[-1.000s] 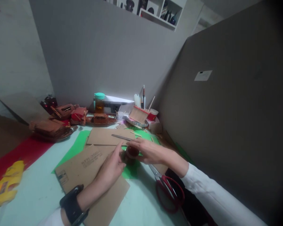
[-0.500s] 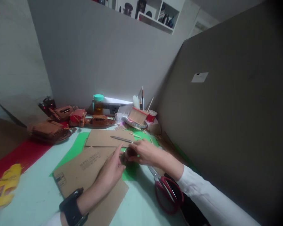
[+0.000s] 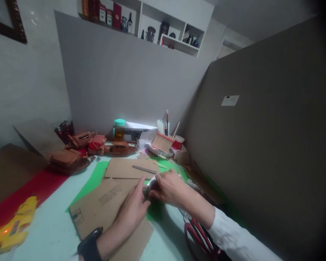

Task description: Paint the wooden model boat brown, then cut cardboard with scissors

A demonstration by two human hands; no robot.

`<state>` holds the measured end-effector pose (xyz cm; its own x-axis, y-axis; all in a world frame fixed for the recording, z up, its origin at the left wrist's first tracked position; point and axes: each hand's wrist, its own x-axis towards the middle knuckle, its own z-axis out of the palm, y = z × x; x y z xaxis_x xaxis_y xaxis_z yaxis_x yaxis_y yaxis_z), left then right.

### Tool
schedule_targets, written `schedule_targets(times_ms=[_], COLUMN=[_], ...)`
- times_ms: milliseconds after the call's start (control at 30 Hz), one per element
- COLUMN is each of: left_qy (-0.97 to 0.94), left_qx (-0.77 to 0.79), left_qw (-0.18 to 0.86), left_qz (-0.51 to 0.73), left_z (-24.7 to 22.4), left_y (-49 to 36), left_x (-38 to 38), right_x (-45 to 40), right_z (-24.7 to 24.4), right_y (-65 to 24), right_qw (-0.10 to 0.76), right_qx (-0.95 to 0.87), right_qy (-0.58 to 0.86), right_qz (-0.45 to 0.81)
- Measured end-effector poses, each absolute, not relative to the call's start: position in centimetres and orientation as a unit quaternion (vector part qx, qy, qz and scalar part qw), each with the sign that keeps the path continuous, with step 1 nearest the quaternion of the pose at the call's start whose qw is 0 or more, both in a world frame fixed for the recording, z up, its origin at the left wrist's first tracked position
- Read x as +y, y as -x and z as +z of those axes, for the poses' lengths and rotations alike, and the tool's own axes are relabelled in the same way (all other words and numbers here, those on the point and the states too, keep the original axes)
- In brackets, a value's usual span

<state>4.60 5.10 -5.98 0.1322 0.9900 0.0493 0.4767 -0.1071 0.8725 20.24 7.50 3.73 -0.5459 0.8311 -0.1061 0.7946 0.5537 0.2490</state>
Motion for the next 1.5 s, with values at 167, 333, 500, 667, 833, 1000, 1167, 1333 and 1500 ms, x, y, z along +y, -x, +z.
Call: schedule_targets(times_ms=[167,333,500,667,833,1000,1167,1333,1500], left_qy=[-0.659,-0.655,-0.653,-0.646,-0.639,-0.621,-0.597,-0.578,-0.569], left_qx=[0.556,0.552,0.536,0.523,0.512,0.492,0.482,0.474,0.480], left_qw=[0.361,0.364,0.379,0.394,0.412,0.440,0.457,0.470,0.464], left_qz=[0.355,0.366,0.379,0.392,0.399,0.423,0.449,0.469,0.480], left_z=[-6.2,-6.5,-7.1,-7.6,-7.2,-7.6,-8.4,-8.6,-8.6], left_y=[-4.6,-4.6,-4.6,-4.8,-4.7,-4.8,-5.1,-5.6,-5.6], left_x=[5.2,5.3,5.6,5.6,5.4,5.5,5.4,5.4,5.3], right_x=[7.1,7.0,6.2,5.8,5.8,5.3,4.8,4.4,4.6], right_z=[4.7,3.9,3.0,3.7,4.0,2.7,1.1,0.0,0.2], right_y=[-21.0,-20.9,-19.6,-20.0,-21.1,-21.1,-20.9,-20.2,-19.4], right_qw=[0.125,0.113,0.100,0.108,0.105,0.064,0.013,-0.018,-0.015], right_qx=[0.889,0.880,0.840,0.840,0.864,0.868,0.852,0.822,0.785], right_qy=[-0.437,-0.459,-0.530,-0.527,-0.489,-0.489,-0.518,-0.563,-0.615], right_qz=[0.056,0.051,0.067,0.070,0.060,0.063,0.074,0.082,0.069])
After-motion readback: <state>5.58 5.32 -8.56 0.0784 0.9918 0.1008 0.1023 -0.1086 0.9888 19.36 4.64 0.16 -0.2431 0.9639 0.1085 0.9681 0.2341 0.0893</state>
